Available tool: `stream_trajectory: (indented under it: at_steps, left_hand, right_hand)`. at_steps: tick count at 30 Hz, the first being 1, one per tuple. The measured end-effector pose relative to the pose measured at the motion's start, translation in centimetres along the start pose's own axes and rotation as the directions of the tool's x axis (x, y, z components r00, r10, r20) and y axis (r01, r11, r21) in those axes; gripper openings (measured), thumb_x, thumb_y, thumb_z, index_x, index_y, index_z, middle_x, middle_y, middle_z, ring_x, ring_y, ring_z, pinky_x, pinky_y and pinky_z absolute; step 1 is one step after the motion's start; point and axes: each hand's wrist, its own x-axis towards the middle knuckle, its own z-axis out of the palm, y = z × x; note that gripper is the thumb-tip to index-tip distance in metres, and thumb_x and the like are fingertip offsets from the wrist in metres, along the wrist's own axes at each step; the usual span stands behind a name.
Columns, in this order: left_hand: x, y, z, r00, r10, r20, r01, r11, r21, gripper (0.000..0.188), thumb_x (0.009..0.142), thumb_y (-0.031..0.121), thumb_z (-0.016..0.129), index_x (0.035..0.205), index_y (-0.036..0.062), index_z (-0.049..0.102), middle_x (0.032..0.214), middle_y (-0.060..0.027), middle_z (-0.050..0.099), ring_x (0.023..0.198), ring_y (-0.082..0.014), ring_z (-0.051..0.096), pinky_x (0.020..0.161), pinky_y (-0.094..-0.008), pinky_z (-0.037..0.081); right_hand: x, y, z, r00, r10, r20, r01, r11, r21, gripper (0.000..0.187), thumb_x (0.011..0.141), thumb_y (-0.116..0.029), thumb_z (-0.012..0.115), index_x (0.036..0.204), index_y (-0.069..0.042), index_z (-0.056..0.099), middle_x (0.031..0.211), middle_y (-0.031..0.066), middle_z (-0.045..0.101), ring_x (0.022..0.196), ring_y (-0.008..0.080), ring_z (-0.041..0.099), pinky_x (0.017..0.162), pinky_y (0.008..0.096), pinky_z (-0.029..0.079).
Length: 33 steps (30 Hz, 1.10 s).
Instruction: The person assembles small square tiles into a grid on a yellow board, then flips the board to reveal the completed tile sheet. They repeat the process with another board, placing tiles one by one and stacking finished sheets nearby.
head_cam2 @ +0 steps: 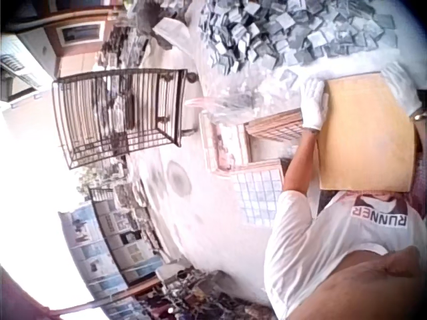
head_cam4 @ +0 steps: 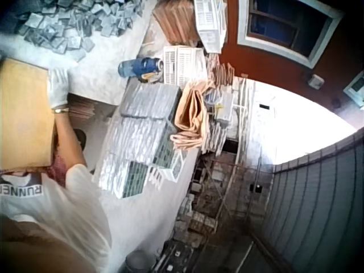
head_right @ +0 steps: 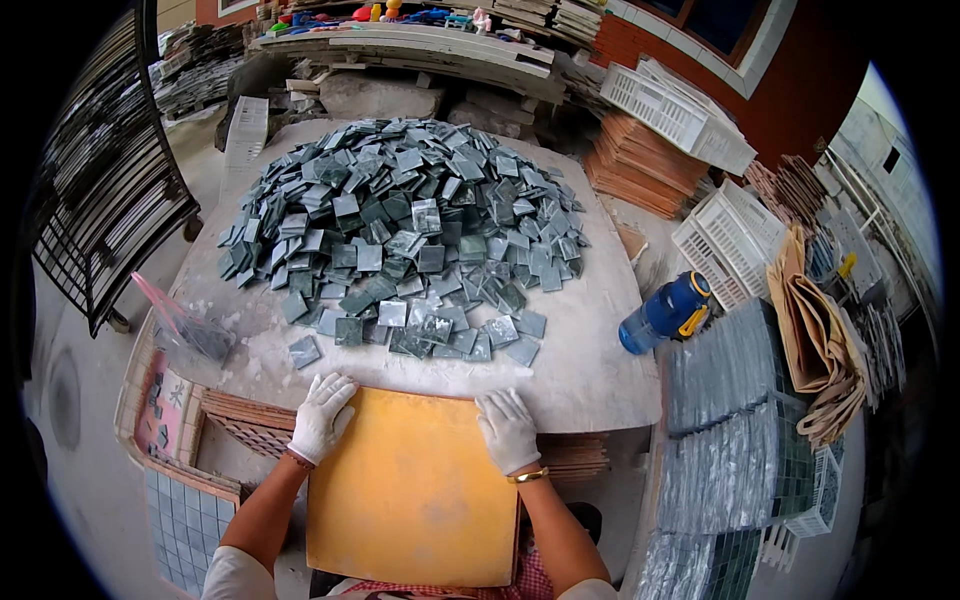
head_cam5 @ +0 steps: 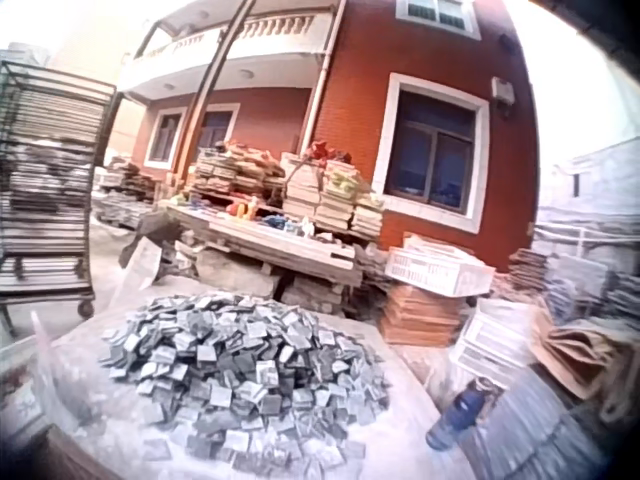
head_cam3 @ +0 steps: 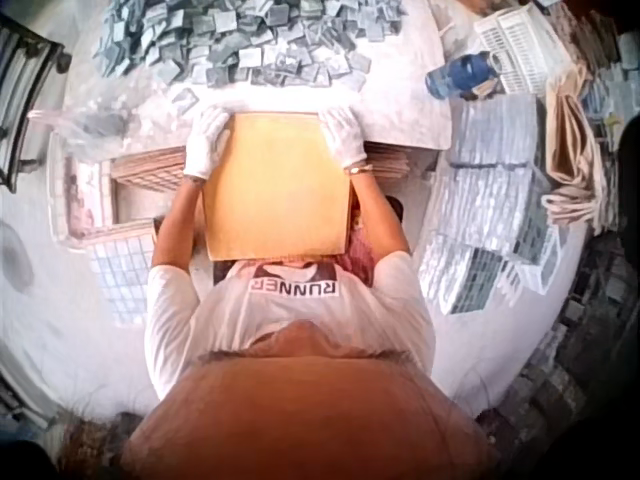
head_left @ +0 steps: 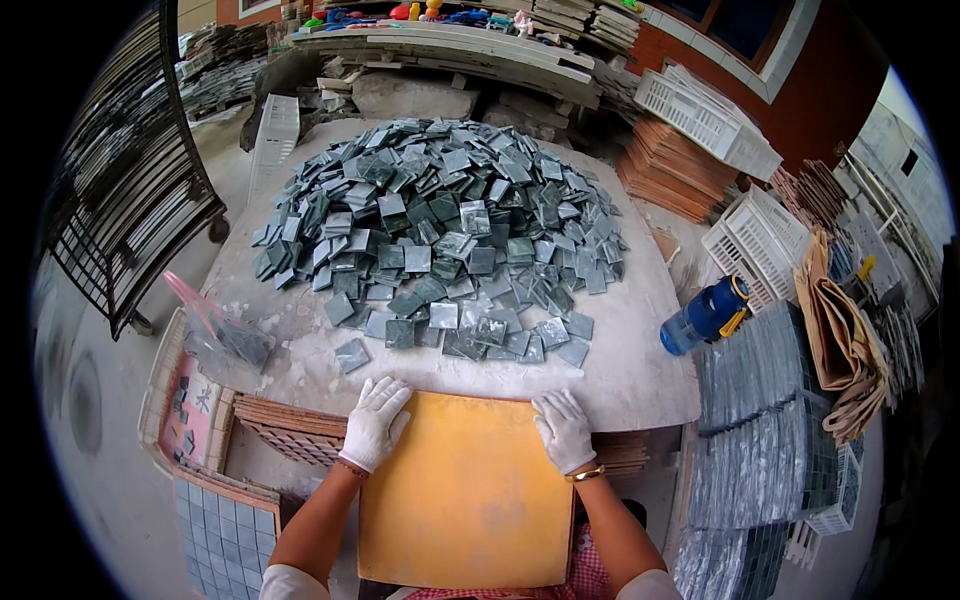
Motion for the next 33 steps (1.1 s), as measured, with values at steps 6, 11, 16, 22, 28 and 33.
stream_trajectory:
  at_steps: [6,11,16,22,28,33]
  left_hand:
    - [-12.2,4.7,-3.8,0.993,-0.079,0.092,0.101,0.959,-0.266,0.050,0.075,0.011,0.065,0.123,0.0027,0.053,0.124,-0.0190,0.053,0.121,-0.0375,0.047,0.106,-0.0527,0.030]
    - [-21.2,8.0,-4.8,0.953,-0.302,0.024,0.268,0.806,-0.528,0.053,0.083,0.022,0.062,0.127,-0.0033,0.047,0.126,-0.0188,0.054,0.121,-0.0341,0.049,0.107,-0.0442,0.031]
    - [-20.7,8.9,-5.3,0.830,-0.549,0.101,0.327,0.332,-0.885,0.052,0.080,0.014,0.054,0.127,-0.0056,0.046,0.126,-0.0134,0.054,0.122,-0.0250,0.047,0.108,-0.0379,0.030]
    - [-15.8,11.4,-11.5,0.848,-0.527,-0.064,-0.039,0.057,-0.998,0.039,0.088,0.022,0.056,0.120,0.0011,0.051,0.122,-0.0136,0.056,0.121,-0.0278,0.049,0.106,-0.0433,0.032]
    - [1.6,9.7,-15.3,0.845,-0.218,-0.489,-0.291,0.579,-0.761,0.059,0.095,0.052,0.037,0.130,0.0048,0.044,0.126,-0.0108,0.053,0.125,-0.0221,0.044,0.107,-0.0381,0.028]
    - [11.9,5.5,-10.3,0.864,-0.188,-0.467,-0.289,0.573,-0.767,0.062,0.097,0.040,0.042,0.140,-0.0020,0.029,0.137,-0.0118,0.042,0.126,-0.0172,0.037,0.106,-0.0306,0.025]
  right_hand:
    - [-12.1,-4.5,-2.0,0.990,0.138,-0.034,-0.131,0.980,0.151,0.040,0.071,-0.010,0.073,0.108,-0.003,0.060,0.126,0.0195,0.049,0.121,0.0397,0.045,0.107,0.0523,0.030]
    - [-20.1,-9.3,-3.0,0.938,0.346,0.023,-0.319,0.837,0.445,0.043,0.068,-0.009,0.075,0.106,0.002,0.059,0.123,0.0218,0.052,0.123,0.0388,0.044,0.108,0.0502,0.029]
    - [-21.9,-8.9,-3.2,0.852,0.516,0.085,-0.280,0.312,0.908,0.046,0.088,-0.013,0.057,0.128,0.008,0.044,0.134,0.0159,0.048,0.132,0.0258,0.037,0.114,0.0411,0.017]
    - [-16.5,-10.6,-10.6,0.891,0.443,0.096,0.041,-0.290,0.956,0.057,0.095,-0.047,0.041,0.130,-0.003,0.046,0.135,0.0119,0.047,0.130,0.0269,0.036,0.112,0.0438,0.018]
    - [-1.9,-8.9,-15.5,0.883,0.419,-0.213,0.226,0.020,0.974,0.083,0.087,-0.069,0.031,0.139,-0.004,0.035,0.137,0.0170,0.043,0.131,0.0277,0.032,0.112,0.0438,0.013]
    - [6.5,-3.5,-10.5,0.797,0.424,-0.431,-0.009,0.722,0.692,0.068,0.093,-0.056,0.040,0.135,-0.003,0.038,0.112,0.0131,0.059,0.096,0.0169,0.055,0.083,0.0285,0.042]
